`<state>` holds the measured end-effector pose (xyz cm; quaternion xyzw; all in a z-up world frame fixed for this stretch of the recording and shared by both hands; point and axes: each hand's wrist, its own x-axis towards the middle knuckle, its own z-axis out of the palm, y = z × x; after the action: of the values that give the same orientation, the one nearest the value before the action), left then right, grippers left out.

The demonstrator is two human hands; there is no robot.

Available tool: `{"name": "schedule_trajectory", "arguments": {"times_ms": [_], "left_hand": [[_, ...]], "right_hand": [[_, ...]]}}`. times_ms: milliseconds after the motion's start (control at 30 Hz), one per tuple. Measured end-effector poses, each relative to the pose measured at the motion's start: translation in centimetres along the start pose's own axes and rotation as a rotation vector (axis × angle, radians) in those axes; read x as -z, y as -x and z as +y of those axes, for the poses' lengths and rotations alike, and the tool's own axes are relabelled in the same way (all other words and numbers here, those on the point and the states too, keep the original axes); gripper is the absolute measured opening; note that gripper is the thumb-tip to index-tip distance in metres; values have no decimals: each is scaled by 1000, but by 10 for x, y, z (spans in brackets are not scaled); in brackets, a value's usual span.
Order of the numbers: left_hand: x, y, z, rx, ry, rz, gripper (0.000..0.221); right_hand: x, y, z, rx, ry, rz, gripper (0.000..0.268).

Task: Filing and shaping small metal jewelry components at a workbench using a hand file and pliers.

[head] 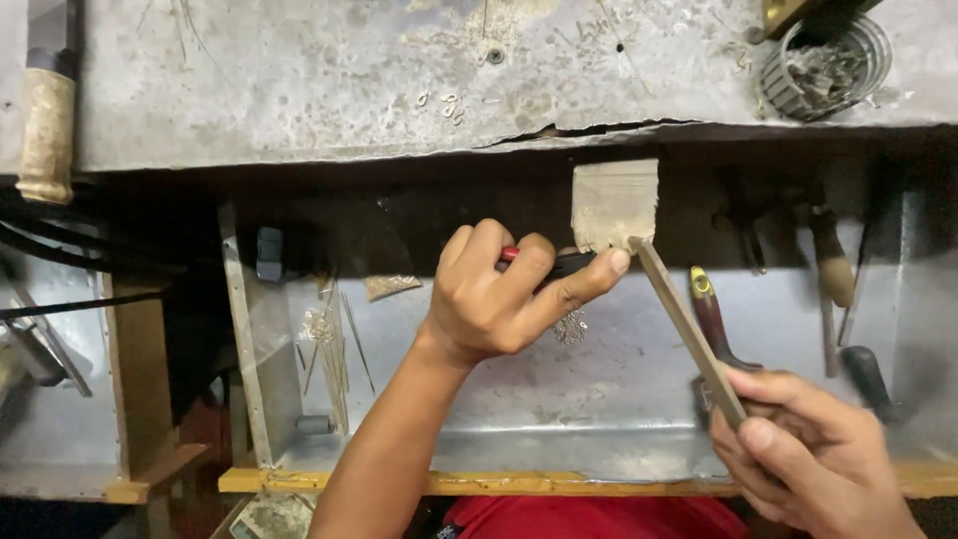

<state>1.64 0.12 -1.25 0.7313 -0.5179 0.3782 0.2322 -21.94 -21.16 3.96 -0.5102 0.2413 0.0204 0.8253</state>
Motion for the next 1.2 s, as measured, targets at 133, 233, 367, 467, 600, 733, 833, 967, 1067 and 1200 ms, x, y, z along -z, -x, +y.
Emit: {"name": "schedule_trajectory", "arguments": {"times_ms": [133, 233, 367, 467, 600, 733, 833, 967, 1067, 1200], "left_hand": [[2, -5, 0, -9, -4, 2, 44], [9, -18, 0, -5, -4, 17, 31], [12, -24, 1, 6, -15, 31, 27], [10, -16, 3, 10, -7, 2, 34], [2, -4, 1, 12, -13, 10, 45], [1, -3, 1, 7, -17, 13, 49], [3, -5, 1, 5, -15, 9, 43], [14, -22, 1, 29, -7, 38, 31], [18, -27, 1, 26, -11, 51, 24], [13, -14, 3, 38, -15, 81, 39]], "right_hand": [[-19, -19, -25, 71, 660, 180, 47], [-39, -48, -42, 506, 1059, 18, 40], [-49, -65, -60, 741, 1154, -177, 41], [-33, -36, -26, 246, 334, 101, 49], [-5, -11, -5, 110, -36, -109, 46], [-3, 0, -2, -14, 93, 78, 46], [-22, -22, -16, 200, 600, 144, 45], [-51, -62, -45, 804, 1144, -142, 38], [-50, -61, -51, 604, 1033, -59, 40], [-16, -29, -16, 310, 76, -223, 44]]}}
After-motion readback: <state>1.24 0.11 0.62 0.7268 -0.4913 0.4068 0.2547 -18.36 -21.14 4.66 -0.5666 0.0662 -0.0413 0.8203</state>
